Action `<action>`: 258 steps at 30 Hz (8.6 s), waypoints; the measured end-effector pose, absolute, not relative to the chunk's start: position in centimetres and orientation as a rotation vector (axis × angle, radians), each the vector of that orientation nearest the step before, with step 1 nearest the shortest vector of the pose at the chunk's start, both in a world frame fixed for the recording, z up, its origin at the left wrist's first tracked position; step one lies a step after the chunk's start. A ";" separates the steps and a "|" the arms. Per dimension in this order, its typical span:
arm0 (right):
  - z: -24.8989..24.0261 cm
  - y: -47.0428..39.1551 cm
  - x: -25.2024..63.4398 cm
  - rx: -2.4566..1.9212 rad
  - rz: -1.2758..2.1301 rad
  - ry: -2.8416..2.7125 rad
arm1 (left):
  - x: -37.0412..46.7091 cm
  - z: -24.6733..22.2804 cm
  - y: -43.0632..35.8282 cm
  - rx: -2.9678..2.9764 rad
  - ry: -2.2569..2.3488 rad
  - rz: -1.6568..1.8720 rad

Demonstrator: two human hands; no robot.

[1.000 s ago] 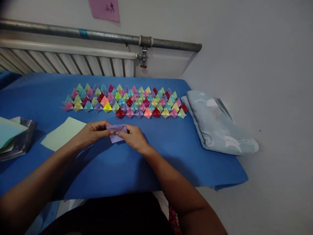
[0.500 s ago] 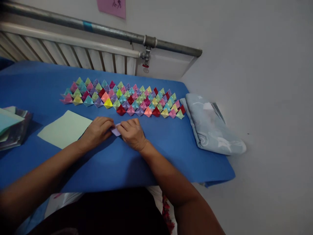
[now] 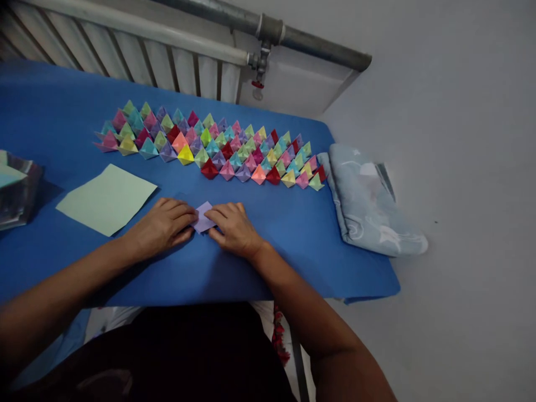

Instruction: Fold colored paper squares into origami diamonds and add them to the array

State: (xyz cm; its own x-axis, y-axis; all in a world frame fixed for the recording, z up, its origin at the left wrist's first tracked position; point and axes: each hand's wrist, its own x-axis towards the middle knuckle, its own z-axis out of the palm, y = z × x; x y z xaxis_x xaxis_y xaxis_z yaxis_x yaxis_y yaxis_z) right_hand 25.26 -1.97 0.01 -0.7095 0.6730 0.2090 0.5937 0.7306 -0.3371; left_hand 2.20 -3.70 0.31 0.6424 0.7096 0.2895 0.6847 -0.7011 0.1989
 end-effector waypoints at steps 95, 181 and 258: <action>-0.4 -1.7 25.3 -1.126 0.262 -2.715 | 3.8 -1.0 -3.7 2.788 1.345 0.557; 2.7 -3.5 21.6 -1.541 0.606 -1.763 | 9.1 1.6 -4.5 2.390 1.821 0.916; 0.4 -4.3 21.0 -0.994 0.010 -1.890 | 8.3 0.5 -3.7 2.036 1.677 1.539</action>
State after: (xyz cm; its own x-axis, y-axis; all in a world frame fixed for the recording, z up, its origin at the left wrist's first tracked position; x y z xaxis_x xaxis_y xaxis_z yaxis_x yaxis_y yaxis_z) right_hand 21.03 -4.31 0.43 -0.2021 0.6366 0.7443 0.6283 0.6672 -0.4001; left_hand 8.31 -3.68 0.51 -0.1085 0.7750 0.6225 0.6867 -0.3944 0.6107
